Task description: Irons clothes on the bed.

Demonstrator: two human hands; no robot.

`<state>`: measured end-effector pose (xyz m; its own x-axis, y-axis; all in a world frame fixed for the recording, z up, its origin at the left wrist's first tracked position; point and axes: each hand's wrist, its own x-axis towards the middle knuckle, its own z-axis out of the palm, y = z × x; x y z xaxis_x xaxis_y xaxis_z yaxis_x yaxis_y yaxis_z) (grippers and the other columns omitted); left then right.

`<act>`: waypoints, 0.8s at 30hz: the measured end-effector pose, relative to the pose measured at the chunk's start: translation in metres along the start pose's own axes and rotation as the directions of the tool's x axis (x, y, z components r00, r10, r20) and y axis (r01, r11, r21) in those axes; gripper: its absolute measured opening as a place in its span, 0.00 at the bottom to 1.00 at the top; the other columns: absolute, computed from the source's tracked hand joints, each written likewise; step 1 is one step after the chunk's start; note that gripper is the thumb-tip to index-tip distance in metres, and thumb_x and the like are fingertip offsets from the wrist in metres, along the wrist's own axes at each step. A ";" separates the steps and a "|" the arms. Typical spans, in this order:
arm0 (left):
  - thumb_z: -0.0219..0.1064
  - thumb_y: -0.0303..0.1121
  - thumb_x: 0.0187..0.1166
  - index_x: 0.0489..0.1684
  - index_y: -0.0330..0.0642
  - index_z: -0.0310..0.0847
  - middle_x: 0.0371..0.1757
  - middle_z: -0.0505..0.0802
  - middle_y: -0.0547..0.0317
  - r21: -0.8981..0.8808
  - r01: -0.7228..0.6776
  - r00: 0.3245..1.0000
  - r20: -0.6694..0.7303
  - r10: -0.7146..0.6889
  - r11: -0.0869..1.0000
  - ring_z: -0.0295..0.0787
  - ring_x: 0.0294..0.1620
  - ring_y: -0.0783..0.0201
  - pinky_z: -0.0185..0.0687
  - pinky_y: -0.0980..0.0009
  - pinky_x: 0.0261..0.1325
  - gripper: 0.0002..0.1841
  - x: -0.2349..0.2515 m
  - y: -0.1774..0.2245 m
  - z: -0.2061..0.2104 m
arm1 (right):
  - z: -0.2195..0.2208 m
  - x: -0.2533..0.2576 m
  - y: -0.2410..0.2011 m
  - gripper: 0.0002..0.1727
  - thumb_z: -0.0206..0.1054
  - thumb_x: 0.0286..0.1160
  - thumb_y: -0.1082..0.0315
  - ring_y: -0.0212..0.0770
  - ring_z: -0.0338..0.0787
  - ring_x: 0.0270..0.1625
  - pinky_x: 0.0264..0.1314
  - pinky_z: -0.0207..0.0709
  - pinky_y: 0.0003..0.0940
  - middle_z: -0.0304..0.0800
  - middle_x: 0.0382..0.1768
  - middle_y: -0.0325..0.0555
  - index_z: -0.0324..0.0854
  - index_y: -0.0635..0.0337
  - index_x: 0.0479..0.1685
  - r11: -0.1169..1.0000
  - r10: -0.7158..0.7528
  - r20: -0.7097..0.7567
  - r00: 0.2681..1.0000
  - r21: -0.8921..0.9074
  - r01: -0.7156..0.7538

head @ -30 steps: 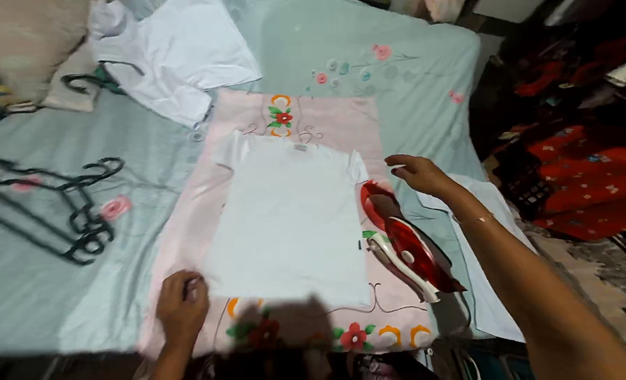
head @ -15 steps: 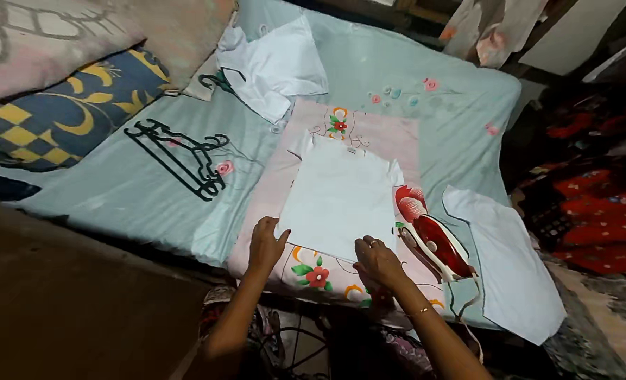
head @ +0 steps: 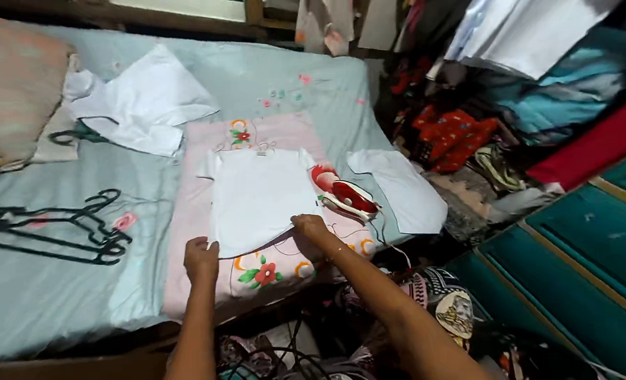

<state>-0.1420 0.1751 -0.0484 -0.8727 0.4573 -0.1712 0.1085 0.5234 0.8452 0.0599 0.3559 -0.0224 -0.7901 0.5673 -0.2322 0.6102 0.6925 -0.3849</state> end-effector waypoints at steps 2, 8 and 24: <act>0.64 0.24 0.81 0.79 0.23 0.65 0.69 0.81 0.27 -0.394 0.059 0.991 -0.087 -0.101 0.917 0.82 0.62 0.47 0.80 0.54 0.63 0.27 -0.004 -0.004 0.008 | -0.015 -0.001 -0.007 0.21 0.48 0.91 0.71 0.65 0.83 0.73 0.76 0.70 0.61 0.86 0.66 0.68 0.80 0.69 0.71 1.000 -0.004 0.025 1.000 0.015 0.003; 0.42 0.49 0.96 0.67 0.35 0.69 0.52 0.88 0.50 -0.699 0.493 0.869 0.424 -0.254 0.518 0.89 0.47 0.63 0.86 0.68 0.50 0.24 -0.072 0.021 0.037 | -0.051 -0.006 -0.033 0.20 0.49 0.90 0.72 0.66 0.82 0.74 0.75 0.69 0.64 0.85 0.67 0.68 0.81 0.69 0.69 0.999 -0.037 0.085 0.996 -0.015 0.038; 0.65 0.25 0.80 0.54 0.46 0.78 0.32 0.88 0.76 -0.239 -0.277 0.822 0.443 0.358 0.931 0.82 0.27 0.84 0.82 0.82 0.32 0.09 -0.036 0.116 -0.045 | -0.113 -0.052 -0.115 0.28 0.83 0.62 0.61 0.52 0.87 0.71 0.74 0.80 0.46 0.88 0.67 0.59 0.88 0.62 0.64 0.660 -0.675 -0.531 0.512 -0.124 0.741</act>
<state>-0.1194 0.1866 0.0786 -0.4678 0.8816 -0.0627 0.2287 0.1893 0.9549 0.0376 0.2974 0.1351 -0.7860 0.0595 0.6153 -0.1761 0.9326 -0.3150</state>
